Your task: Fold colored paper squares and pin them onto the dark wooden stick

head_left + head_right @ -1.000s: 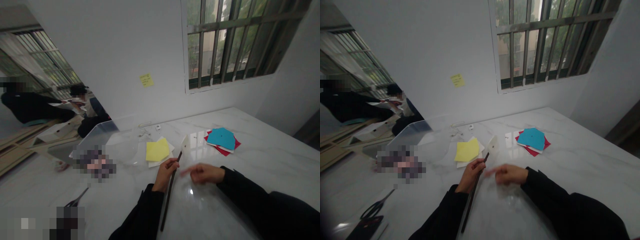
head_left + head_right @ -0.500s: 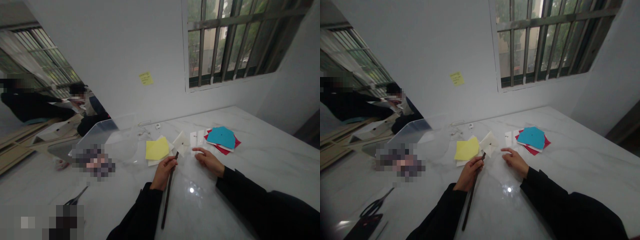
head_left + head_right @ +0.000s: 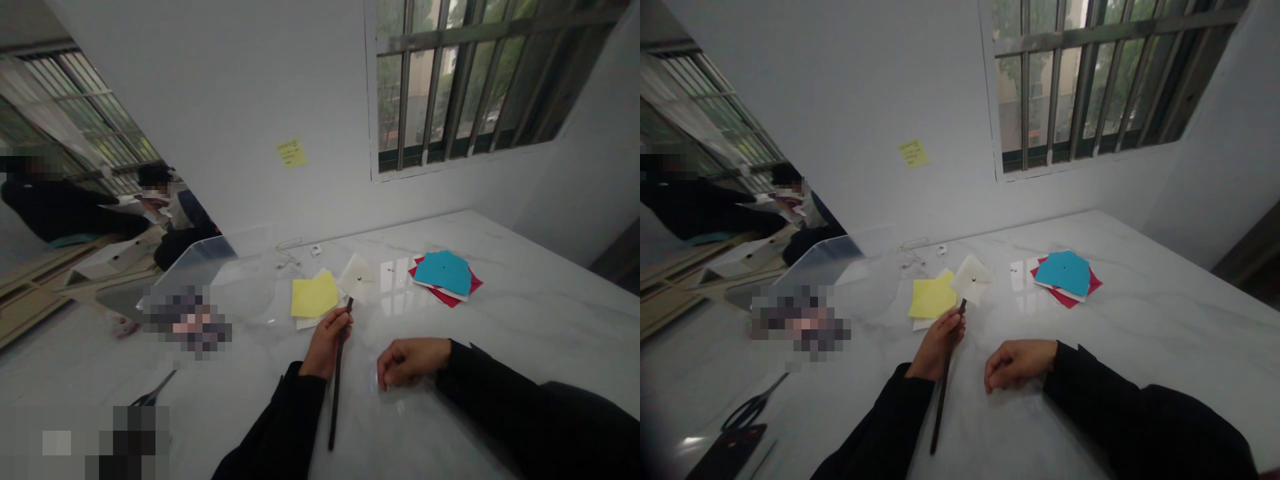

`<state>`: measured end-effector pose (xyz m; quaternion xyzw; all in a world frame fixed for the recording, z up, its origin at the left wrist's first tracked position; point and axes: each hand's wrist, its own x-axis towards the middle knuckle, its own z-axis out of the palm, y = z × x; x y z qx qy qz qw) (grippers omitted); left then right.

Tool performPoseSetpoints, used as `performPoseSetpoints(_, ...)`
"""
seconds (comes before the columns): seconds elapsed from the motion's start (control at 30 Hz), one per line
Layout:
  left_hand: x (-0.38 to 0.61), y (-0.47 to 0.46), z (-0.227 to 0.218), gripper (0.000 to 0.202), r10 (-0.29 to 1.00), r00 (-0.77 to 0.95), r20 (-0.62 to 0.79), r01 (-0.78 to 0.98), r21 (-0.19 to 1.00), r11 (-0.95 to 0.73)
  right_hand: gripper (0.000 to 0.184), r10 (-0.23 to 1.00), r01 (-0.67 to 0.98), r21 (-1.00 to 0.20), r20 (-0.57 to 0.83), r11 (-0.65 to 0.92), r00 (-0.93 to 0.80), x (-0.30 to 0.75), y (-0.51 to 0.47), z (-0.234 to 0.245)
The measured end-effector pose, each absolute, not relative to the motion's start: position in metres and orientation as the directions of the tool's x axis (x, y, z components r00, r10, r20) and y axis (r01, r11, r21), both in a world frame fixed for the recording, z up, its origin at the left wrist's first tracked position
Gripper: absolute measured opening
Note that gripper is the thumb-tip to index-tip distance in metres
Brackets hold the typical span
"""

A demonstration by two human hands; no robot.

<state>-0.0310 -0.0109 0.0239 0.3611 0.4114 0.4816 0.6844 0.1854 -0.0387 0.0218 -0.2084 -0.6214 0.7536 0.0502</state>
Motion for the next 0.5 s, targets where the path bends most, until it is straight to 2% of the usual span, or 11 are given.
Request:
performPoseSetpoints(0.07,-0.027,-0.014,0.024,0.036,0.943,0.224,-0.246,-0.447,0.834,0.323,0.039,0.511,0.122,-0.971,-0.213,-0.206,-0.833,0.182,-0.035,0.011)
performPoseSetpoints(0.17,-0.019,-0.021,0.022,0.034,0.926,0.298,-0.233,-0.423,0.837,0.347,0.047,0.616,0.048,-0.987,-0.132,-0.15,-0.777,0.177,-0.034,0.004)
performPoseSetpoints(0.37,-0.012,-0.026,0.019,0.027,0.903,0.395,-0.167,-0.346,0.884,0.315,0.047,0.68,-0.034,-0.989,-0.075,-0.146,-0.729,0.167,-0.042,0.005)
performPoseSetpoints(0.5,-0.016,-0.021,0.02,0.02,0.912,0.361,-0.195,-0.427,0.835,0.348,0.047,0.615,-0.01,-0.983,-0.108,-0.186,-0.781,0.165,-0.046,0.006)
